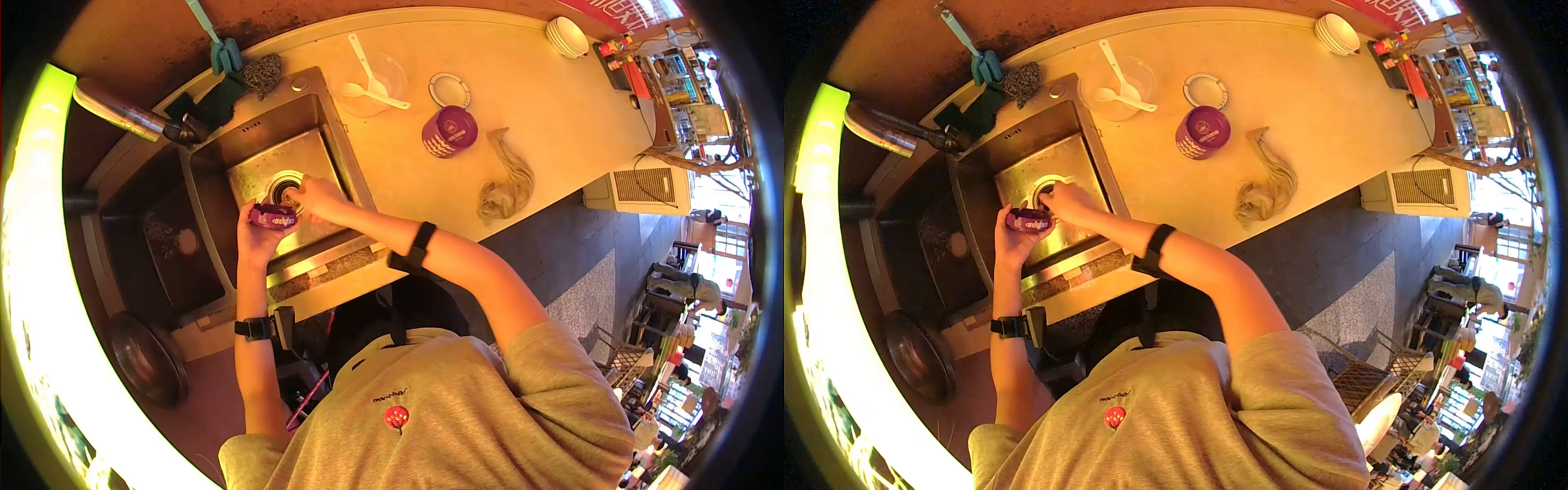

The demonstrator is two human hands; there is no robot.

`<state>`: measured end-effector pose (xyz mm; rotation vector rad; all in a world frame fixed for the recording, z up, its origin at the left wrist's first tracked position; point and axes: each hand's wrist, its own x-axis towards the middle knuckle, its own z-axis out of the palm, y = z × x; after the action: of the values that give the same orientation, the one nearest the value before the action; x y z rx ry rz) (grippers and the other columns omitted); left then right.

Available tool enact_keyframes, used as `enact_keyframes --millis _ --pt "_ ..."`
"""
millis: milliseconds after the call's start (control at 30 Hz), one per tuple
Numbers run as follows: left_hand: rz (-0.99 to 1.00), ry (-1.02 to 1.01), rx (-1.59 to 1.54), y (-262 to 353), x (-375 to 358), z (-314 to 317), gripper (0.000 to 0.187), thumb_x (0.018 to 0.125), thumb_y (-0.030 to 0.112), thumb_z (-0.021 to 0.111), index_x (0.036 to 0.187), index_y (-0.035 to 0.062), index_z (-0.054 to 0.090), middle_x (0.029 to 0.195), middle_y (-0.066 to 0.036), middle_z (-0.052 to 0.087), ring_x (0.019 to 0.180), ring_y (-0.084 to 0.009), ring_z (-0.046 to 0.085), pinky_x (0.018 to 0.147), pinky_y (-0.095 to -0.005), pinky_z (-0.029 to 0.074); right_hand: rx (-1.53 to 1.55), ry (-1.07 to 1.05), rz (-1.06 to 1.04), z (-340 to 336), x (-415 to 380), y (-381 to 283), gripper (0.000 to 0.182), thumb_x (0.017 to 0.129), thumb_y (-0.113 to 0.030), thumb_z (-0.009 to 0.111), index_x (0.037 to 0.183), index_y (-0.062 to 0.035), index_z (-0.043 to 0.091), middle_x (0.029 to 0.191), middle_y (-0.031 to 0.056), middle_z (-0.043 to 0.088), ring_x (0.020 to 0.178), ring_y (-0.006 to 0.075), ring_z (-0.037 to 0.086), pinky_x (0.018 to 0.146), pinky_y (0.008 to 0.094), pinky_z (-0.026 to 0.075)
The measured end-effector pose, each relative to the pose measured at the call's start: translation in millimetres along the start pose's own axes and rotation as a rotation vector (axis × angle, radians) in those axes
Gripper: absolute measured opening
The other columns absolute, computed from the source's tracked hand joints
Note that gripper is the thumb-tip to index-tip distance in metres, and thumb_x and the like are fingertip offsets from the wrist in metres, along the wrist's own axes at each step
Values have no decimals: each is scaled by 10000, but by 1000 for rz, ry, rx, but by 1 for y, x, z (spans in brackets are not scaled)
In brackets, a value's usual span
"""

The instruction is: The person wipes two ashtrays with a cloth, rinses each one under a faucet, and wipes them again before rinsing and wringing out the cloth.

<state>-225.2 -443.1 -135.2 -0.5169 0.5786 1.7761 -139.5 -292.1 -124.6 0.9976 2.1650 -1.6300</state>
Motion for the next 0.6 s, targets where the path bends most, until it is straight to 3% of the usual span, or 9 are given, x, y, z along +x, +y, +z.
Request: enact_keyframes --millis 67,200,233,267,333,400,467,567,600 --pt "41 53 -30 -4 1 0 272 777 243 525 973 54 528 1082 -168 516 1021 -349 477 886 -580 360 -234 208 -295 -32 -16 26 362 808 -351 544 839 4 605 679 125 621 596 189 626 529 294 492" --pt "69 74 -11 -12 3 -8 293 750 217 523 981 35 511 1067 -197 522 994 -352 492 861 -551 385 221 178 -318 -126 -71 72 249 833 -238 559 887 2 597 689 66 609 644 128 587 573 260 463" --pt "77 100 -6 -14 1 -6 302 750 219 522 988 34 506 1061 -203 524 991 -353 493 856 -547 387 434 173 -212 -149 -91 80 181 845 -161 539 917 -4 591 716 37 604 658 103 582 579 247 458" --pt "83 129 -1 -17 0 -5 311 751 221 522 996 32 501 1056 -208 527 988 -353 495 851 -544 389 342 223 -206 -178 -104 100 187 843 -167 543 939 -12 584 758 35 608 646 99 577 586 243 460" --pt "111 143 3 -22 0 -5 335 760 243 524 1013 27 488 1040 -215 534 957 -352 504 840 -534 393 165 560 -233 -226 -129 143 172 830 -157 553 938 -25 577 774 27 609 704 107 574 619 252 453" --pt "154 163 35 -25 -2 -1 336 765 255 527 1007 26 485 1031 -211 539 943 -348 508 840 -530 395 -366 1043 -153 -276 -137 198 243 759 -182 632 931 -19 580 785 129 613 739 210 594 650 311 448" --pt "159 160 31 -29 -4 4 309 776 264 535 997 51 492 1033 -186 538 950 -333 505 839 -518 400 -882 1293 83 -299 -153 224 276 740 -212 655 893 5 583 768 175 595 739 252 591 664 323 441" --pt "175 175 49 -36 -6 13 290 777 265 549 991 75 500 1046 -167 533 963 -318 501 840 -512 403 -182 900 397 -319 -150 273 295 742 -251 659 860 9 588 821 145 610 784 223 589 694 302 435" --pt "190 180 72 -38 -6 16 311 782 274 541 1008 66 491 1032 -172 541 960 -319 506 834 -509 406 -26 830 345 -318 -151 274 291 756 -251 649 872 9 591 854 132 612 806 211 586 704 296 432"
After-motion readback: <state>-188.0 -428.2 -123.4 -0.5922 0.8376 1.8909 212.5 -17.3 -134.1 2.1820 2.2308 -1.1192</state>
